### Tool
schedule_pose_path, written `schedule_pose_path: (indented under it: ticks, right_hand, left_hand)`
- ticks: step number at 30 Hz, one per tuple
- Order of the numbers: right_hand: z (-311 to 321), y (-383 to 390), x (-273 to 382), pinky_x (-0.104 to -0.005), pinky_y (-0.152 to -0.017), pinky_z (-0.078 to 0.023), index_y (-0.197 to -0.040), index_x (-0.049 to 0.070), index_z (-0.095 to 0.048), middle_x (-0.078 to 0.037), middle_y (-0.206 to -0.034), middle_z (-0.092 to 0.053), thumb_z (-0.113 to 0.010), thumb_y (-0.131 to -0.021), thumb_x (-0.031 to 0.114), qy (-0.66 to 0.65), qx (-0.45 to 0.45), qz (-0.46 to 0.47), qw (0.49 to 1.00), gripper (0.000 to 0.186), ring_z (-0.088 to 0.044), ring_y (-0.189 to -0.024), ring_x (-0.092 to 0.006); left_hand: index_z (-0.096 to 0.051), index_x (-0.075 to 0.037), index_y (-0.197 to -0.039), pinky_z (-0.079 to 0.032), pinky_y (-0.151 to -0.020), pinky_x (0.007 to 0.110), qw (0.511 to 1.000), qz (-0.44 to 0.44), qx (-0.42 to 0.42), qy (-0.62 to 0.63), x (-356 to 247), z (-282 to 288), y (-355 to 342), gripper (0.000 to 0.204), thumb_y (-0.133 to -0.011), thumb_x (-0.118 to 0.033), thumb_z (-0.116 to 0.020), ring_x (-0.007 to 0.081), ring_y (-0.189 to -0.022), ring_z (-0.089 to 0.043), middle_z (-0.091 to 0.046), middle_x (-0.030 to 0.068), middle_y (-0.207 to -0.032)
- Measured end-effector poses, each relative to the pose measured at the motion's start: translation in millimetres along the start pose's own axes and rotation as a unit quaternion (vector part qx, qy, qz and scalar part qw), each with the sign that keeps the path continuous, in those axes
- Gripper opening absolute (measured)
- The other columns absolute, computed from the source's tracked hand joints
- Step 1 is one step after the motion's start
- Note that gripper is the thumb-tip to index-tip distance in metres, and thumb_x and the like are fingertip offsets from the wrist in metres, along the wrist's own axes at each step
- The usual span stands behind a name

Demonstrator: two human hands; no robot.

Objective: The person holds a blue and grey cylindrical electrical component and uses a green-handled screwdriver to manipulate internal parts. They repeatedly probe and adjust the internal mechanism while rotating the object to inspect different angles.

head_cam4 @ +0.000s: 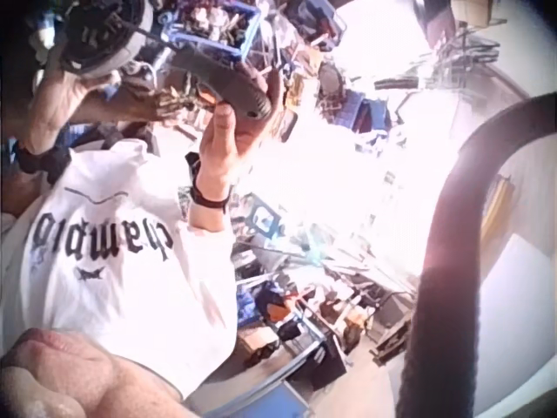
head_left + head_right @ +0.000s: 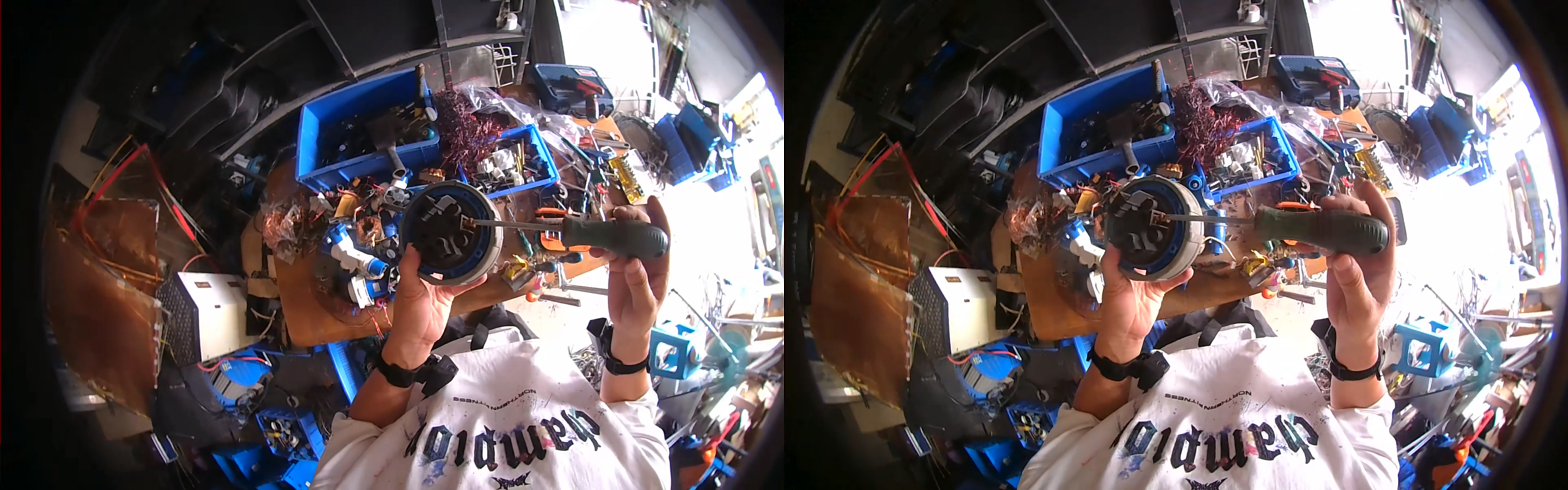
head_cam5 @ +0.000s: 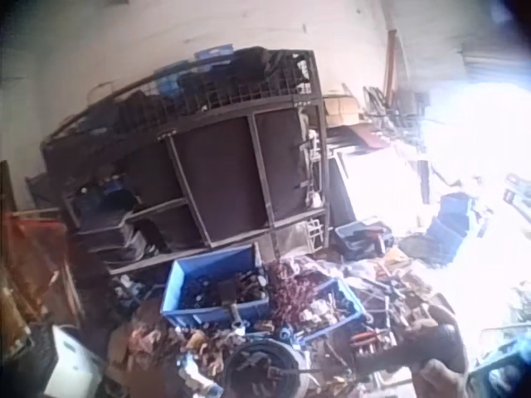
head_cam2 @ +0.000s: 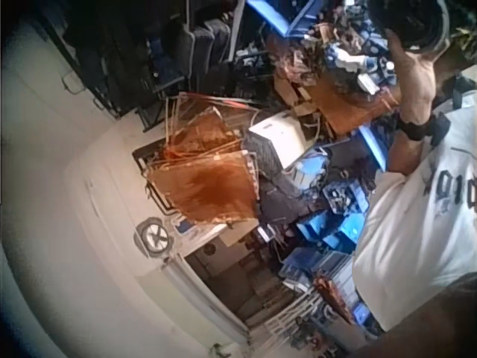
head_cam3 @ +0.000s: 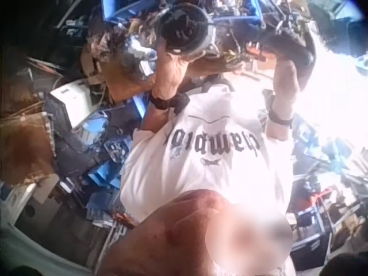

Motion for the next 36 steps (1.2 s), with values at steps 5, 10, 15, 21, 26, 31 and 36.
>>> schedule_pose_path:
  ticks: [5, 10, 15, 21, 26, 31, 36]
  right_hand:
    - [-21.5, 15.0, -5.1, -0.0400, -0.094, -0.051, -0.142, -0.004, -0.024, -0.025, -0.135, -0.044, -0.055, -0.090, 0.009, 0.009, -0.063, -0.005, 0.998, 0.062, -0.056, -0.115, -0.0313]
    - [-12.4, 41.6, -20.8, -0.0421, -0.091, -0.053, -0.142, 0.000, -0.028, -0.020, -0.122, -0.055, -0.054, -0.095, 0.013, -0.002, -0.147, 0.032, 0.989, 0.055, -0.059, -0.111, -0.0335]
    - [-30.9, 39.4, -16.5, -0.0439, -0.097, -0.050, -0.145, 0.000, -0.023, -0.021, -0.125, -0.052, -0.057, -0.091, 0.005, 0.017, -0.180, 0.002, 0.983, 0.063, -0.054, -0.117, -0.0368]
    - [-41.2, 42.0, -9.5, -0.0450, -0.102, -0.045, -0.146, -0.001, -0.021, -0.022, -0.134, -0.044, -0.054, -0.093, 0.009, -0.040, -0.143, 0.043, 0.988, 0.064, -0.048, -0.124, -0.0355]
    - [-41.7, 41.7, -10.5, -0.0391, -0.088, -0.053, -0.138, 0.000, -0.032, -0.022, -0.128, -0.049, -0.045, -0.100, 0.022, -0.028, -0.153, 0.026, 0.987, 0.046, -0.057, -0.112, -0.0312]
    - [-21.9, 47.5, -19.1, -0.0345, -0.080, -0.057, -0.132, -0.001, -0.038, -0.021, -0.122, -0.054, -0.044, -0.100, 0.018, 0.029, -0.155, 0.007, 0.987, 0.038, -0.063, -0.103, -0.0251]
    - [-34.9, 36.7, -6.1, -0.0344, -0.089, -0.050, -0.140, -0.002, -0.033, -0.023, -0.132, -0.048, -0.050, -0.096, 0.008, 0.092, -0.170, 0.041, 0.980, 0.048, -0.059, -0.112, -0.0258]
  left_hand:
    - [-0.043, -0.006, -0.134, -0.057, -0.085, 0.045, 0.999, 0.035, 0.028, -0.004, -11.6, 12.1, -1.6, 0.058, -0.096, -0.050, -0.045, 0.0274, -0.108, -0.062, -0.058, 0.0127, -0.125]
    - [-0.043, -0.006, -0.134, -0.057, -0.085, 0.044, 0.997, 0.066, 0.030, -0.011, -14.8, 25.5, -1.7, 0.057, -0.096, -0.049, -0.046, 0.0268, -0.107, -0.063, -0.058, 0.0130, -0.124]
    - [-0.044, -0.006, -0.133, -0.057, -0.085, 0.044, 0.995, 0.091, 0.035, -0.036, -18.9, 31.0, -4.2, 0.057, -0.096, -0.048, -0.046, 0.0264, -0.107, -0.063, -0.059, 0.0128, -0.123]
    - [-0.044, -0.005, -0.133, -0.057, -0.086, 0.043, 0.991, 0.116, 0.048, -0.044, -18.8, 28.1, -6.7, 0.058, -0.096, -0.049, -0.045, 0.0267, -0.107, -0.063, -0.060, 0.0124, -0.122]
    - [-0.044, -0.005, -0.133, -0.058, -0.085, 0.042, 0.992, 0.111, 0.050, -0.045, -18.5, 26.0, -7.5, 0.059, -0.095, -0.051, -0.046, 0.0268, -0.107, -0.063, -0.060, 0.0126, -0.123]
    - [-0.044, -0.006, -0.133, -0.058, -0.084, 0.042, 0.993, 0.091, 0.059, -0.044, -27.7, 25.2, -10.7, 0.060, -0.094, -0.051, -0.047, 0.0260, -0.107, -0.063, -0.059, 0.0124, -0.124]
    - [-0.046, -0.007, -0.132, -0.061, -0.079, 0.042, 0.996, 0.073, 0.035, -0.049, -34.3, 24.5, -10.5, 0.060, -0.094, -0.053, -0.045, 0.0266, -0.104, -0.064, -0.060, 0.0125, -0.122]
Point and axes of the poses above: each hand's wrist, its own y-axis away from the middle knuckle, its own z-axis out of the back of the hand, x = y × z, the point moved 7 cm from there along -y, towards the middle knuckle
